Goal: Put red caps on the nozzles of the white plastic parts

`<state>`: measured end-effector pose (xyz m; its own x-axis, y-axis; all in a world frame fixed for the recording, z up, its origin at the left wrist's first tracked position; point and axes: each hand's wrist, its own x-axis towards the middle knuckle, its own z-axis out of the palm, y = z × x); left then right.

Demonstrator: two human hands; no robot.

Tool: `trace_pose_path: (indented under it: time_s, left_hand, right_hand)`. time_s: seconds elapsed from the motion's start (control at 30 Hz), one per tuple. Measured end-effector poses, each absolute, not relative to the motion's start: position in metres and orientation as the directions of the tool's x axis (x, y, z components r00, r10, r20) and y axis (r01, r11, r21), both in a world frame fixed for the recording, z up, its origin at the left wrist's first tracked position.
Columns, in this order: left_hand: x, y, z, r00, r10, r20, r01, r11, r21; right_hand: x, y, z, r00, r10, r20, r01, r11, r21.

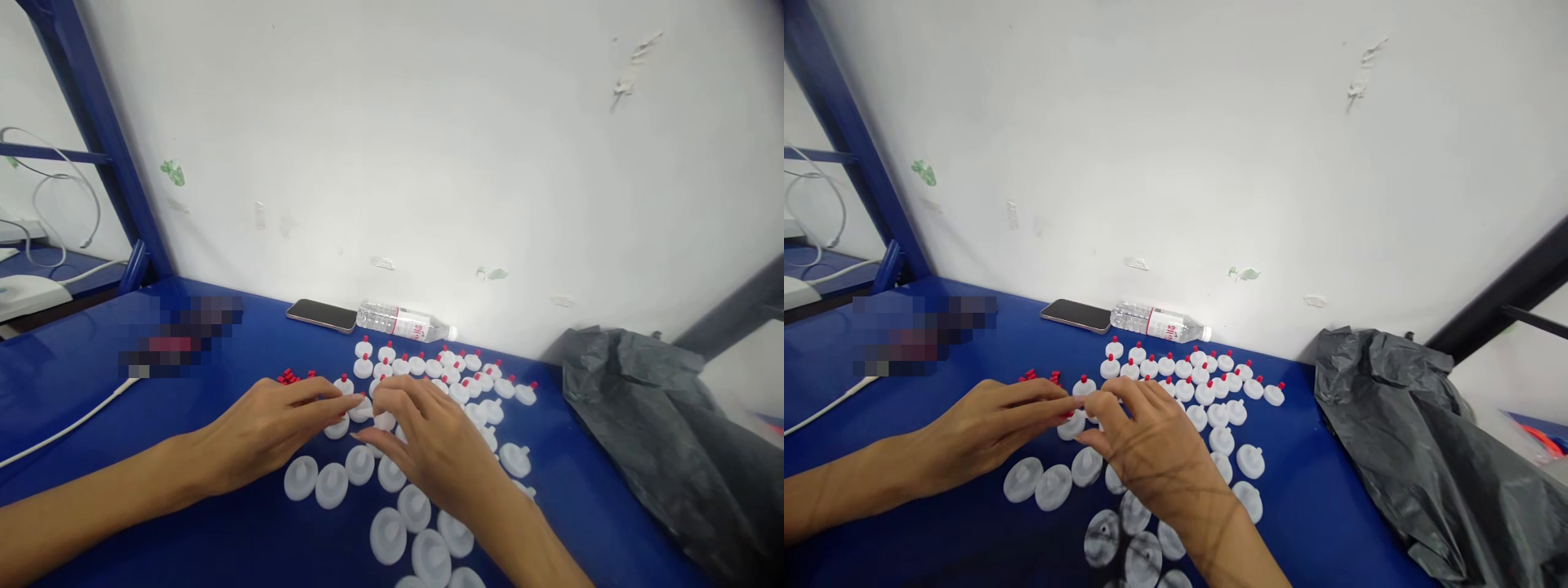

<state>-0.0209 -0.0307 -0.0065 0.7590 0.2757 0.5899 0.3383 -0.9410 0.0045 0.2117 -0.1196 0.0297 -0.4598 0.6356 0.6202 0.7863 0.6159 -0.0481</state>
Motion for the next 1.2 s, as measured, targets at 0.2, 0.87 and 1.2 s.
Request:
trace_pose_path:
  time_s: [0.2, 0.87, 1.2]
  left_hand:
    - [-0.018, -0.035, -0.003, 0.729, 0.181, 0.66, 0.221, -0.975, 0.024]
    - [-0.016, -0.033, -0.003, 0.731, 0.239, 0.64, 0.269, -0.962, 0.051]
    - [-0.017, -0.043, 0.005, 0.776, 0.308, 0.55, 0.258, -0.951, 0.168]
  right_hand:
    - [0.206, -0.121, 0.032, -0.51, 0.588, 0.627, 0.758, 0.652, 0.004]
    - [0.204, -0.123, 0.029, -0.554, 0.512, 0.657, 0.732, 0.675, 0.091]
    - [0.196, -0.126, 0.029, -0.526, 0.528, 0.667, 0.715, 0.699, 0.01]
